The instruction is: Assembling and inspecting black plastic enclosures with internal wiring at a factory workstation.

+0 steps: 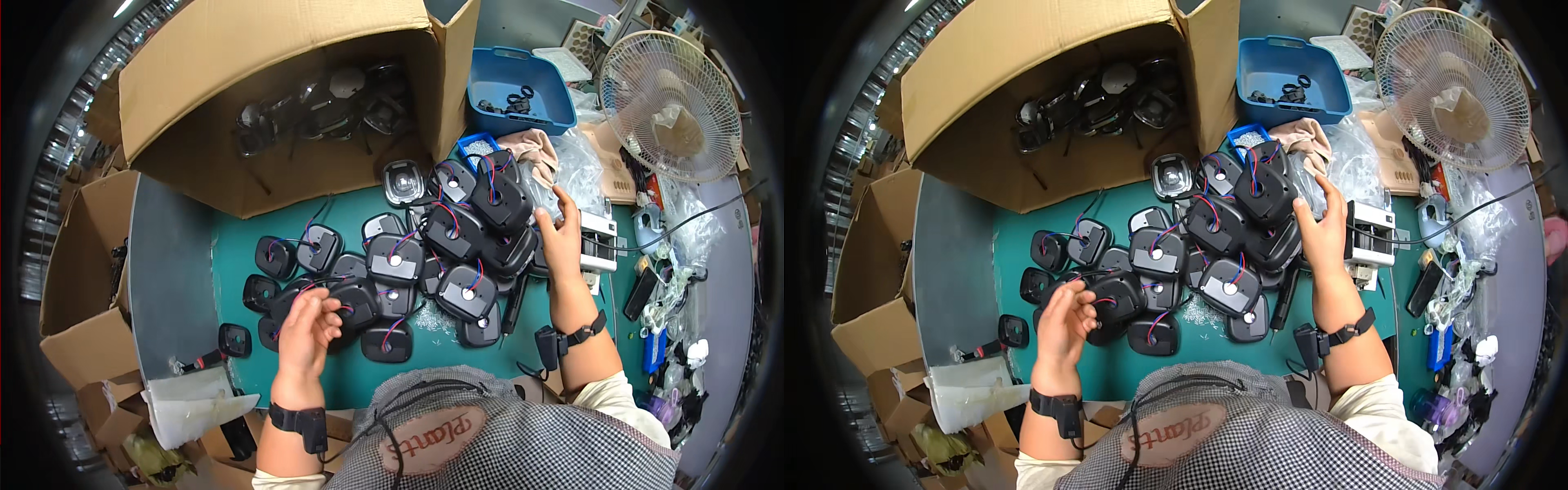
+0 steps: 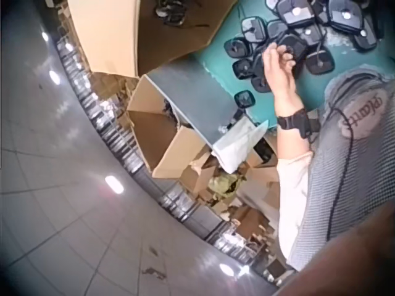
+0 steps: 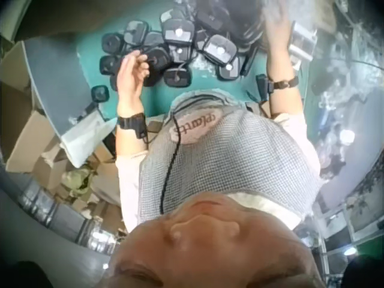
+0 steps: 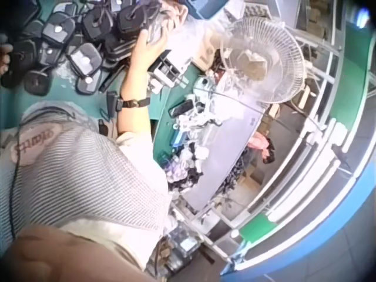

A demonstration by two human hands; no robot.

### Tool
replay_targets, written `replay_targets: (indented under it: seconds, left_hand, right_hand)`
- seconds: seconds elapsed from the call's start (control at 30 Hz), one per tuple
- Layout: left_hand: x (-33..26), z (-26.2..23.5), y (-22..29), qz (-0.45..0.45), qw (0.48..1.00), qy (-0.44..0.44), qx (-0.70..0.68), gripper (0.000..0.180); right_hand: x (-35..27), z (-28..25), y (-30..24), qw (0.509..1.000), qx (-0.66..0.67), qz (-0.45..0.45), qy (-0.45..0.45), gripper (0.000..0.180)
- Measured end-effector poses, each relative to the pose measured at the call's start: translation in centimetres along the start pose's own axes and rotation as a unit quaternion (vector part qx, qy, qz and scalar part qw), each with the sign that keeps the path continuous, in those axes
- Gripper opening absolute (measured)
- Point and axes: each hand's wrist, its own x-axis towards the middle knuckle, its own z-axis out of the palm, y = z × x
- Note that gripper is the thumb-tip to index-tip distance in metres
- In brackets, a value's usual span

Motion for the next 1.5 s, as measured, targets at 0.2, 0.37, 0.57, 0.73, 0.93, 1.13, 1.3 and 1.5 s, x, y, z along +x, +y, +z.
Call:
replay_targets:
  seconds: [0.2,0.37,0.57,0.73,0.93,1.13,1.3,1.5]
  left_hand:
    - [10.7,3.5,3.9,0.072,0.963,-0.033,0.258,0.041]
    - [22.7,7.1,3.1,0.213,0.811,-0.064,0.541,0.069]
    - [32.3,12.3,0.0,0.168,0.620,-0.179,0.745,0.085]
    - [36.5,15.0,-2.9,0.104,0.595,-0.253,0.755,0.107]
    - [34.9,12.5,-0.4,0.061,0.670,-0.279,0.686,0.083]
    - [28.7,5.4,1.9,0.202,0.719,-0.105,0.657,0.071]
    - [21.2,1.3,6.3,0.344,0.800,0.036,0.491,0.056]
    - [9.4,0.1,10.0,0.410,0.843,0.045,0.345,0.053]
  right_hand:
    - [-2.2,-1.9,-2.0,0.998,-0.023,0.055,0.018,0.056]
    - [-4.9,-4.2,-1.6,0.997,0.007,0.074,0.038,0.054]
    - [-9.3,-5.9,-2.5,0.993,-0.048,0.082,0.076,0.044]
    - [-12.1,-7.2,-3.8,0.985,-0.096,0.091,0.107,0.037]
    - [-12.8,-5.9,-5.3,0.988,-0.059,0.110,0.089,0.032]
    - [-11.7,-4.1,-9.1,0.999,-0.044,-0.007,0.031,0.028]
    - [-12.7,-3.4,-11.6,0.997,0.012,-0.036,-0.065,0.021]
    - [-14.6,-0.7,-14.0,0.961,-0.001,-0.039,-0.274,0.027]
